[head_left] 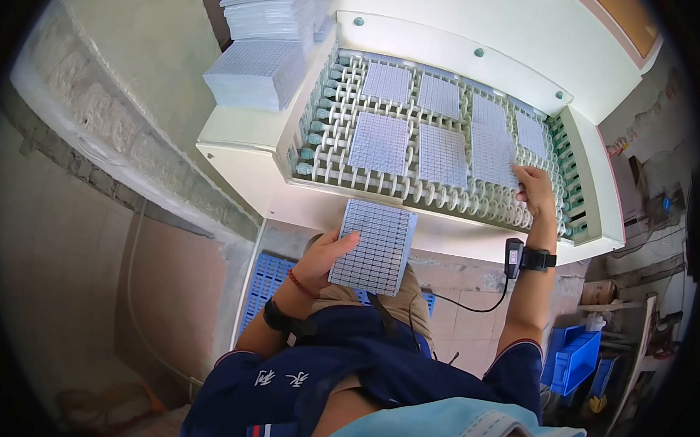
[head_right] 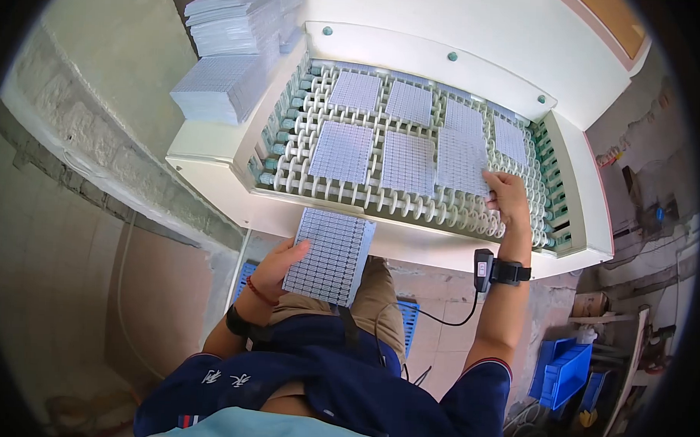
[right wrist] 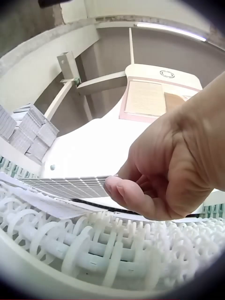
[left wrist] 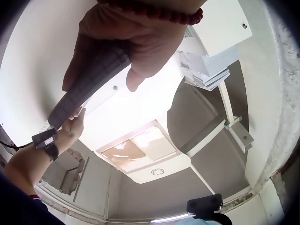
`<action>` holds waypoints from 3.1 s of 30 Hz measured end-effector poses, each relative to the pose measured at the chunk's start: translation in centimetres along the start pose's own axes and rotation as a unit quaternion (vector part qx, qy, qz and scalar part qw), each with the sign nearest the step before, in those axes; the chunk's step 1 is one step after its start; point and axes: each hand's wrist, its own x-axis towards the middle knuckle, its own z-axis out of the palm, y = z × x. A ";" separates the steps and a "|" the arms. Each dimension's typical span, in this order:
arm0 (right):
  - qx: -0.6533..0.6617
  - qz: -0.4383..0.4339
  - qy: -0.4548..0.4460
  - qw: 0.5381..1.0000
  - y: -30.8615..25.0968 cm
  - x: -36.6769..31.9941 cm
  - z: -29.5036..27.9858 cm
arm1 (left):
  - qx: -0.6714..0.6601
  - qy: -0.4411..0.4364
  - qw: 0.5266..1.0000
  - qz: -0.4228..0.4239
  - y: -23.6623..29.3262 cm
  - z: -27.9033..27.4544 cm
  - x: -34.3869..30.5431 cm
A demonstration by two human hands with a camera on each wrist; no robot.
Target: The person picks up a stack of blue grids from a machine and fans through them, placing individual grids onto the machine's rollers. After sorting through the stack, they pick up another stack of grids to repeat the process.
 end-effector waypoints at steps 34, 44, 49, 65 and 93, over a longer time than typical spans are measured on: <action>-0.471 -0.028 0.294 0.831 6.2 0.9 -12.0 | 0.065 -0.016 0.995 0.075 -0.9 3.0 2.7; -0.360 -0.437 -0.022 0.824 -1.5 -2.0 5.1 | 0.005 -0.056 0.997 0.048 -1.0 2.4 2.2; -0.475 -0.428 -0.040 0.768 -1.7 -1.0 9.6 | -0.047 -0.110 0.991 0.069 -0.4 2.4 1.0; 0.005 -0.160 -0.165 0.973 0.4 -11.6 12.0 | 0.069 0.003 0.989 0.132 -0.3 0.8 2.4; 0.254 -0.038 -0.015 0.966 3.1 -10.9 11.0 | -0.011 -0.085 0.987 0.135 3.1 -0.6 -1.1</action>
